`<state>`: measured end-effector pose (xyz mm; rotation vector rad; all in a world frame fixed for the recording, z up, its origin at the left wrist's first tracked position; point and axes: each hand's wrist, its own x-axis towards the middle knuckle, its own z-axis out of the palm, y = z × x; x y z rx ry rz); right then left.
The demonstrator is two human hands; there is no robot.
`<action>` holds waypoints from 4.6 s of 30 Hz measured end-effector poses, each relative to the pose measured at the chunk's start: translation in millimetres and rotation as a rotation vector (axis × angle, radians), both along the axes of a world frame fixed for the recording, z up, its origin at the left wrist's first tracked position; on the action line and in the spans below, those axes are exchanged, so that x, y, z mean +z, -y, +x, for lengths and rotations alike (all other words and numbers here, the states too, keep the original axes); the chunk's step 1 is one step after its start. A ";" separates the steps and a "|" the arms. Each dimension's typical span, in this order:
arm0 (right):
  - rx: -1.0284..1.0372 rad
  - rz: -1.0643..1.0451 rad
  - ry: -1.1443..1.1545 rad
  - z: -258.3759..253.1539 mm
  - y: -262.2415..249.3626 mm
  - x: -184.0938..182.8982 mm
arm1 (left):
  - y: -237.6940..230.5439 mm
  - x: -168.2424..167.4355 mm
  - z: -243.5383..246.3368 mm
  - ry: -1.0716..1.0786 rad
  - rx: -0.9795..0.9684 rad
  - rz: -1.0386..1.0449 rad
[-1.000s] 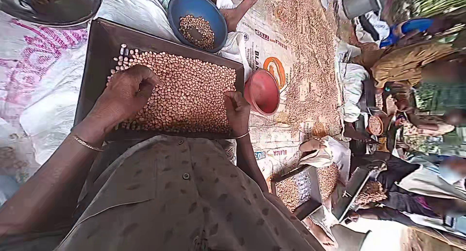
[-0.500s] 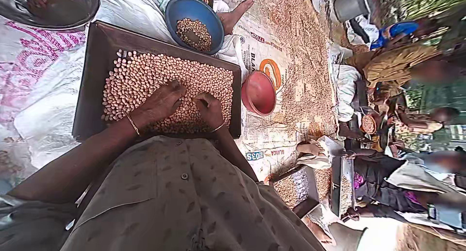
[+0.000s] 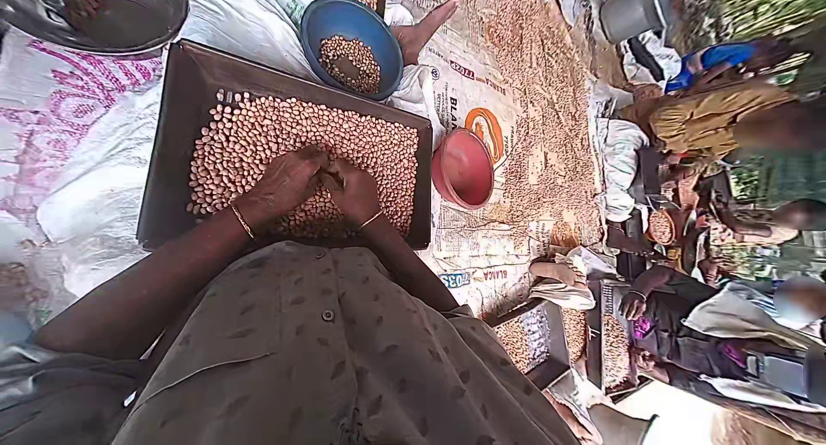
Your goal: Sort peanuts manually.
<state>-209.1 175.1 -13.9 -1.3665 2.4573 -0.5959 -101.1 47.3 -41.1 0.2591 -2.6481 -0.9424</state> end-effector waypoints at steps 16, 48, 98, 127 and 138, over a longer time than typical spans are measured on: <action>0.020 -0.335 0.877 -34.4 -28.2 6.3 | 17.2 9.0 10.9 -0.004 0.003 0.432; 0.226 -0.038 -0.068 5.5 -33.8 -15.1 | 19.7 3.7 2.5 -0.190 0.044 0.641; -0.400 0.505 -0.174 -46.1 -83.5 33.7 | -20.4 46.8 -82.9 0.032 0.106 1.283; -0.049 0.616 -0.263 -70.6 -110.0 54.5 | -95.0 1.2 -90.9 0.068 -0.406 -0.113; -0.015 0.585 -0.393 -58.2 -111.7 47.7 | -101.1 -3.7 -93.4 0.051 -0.369 -0.138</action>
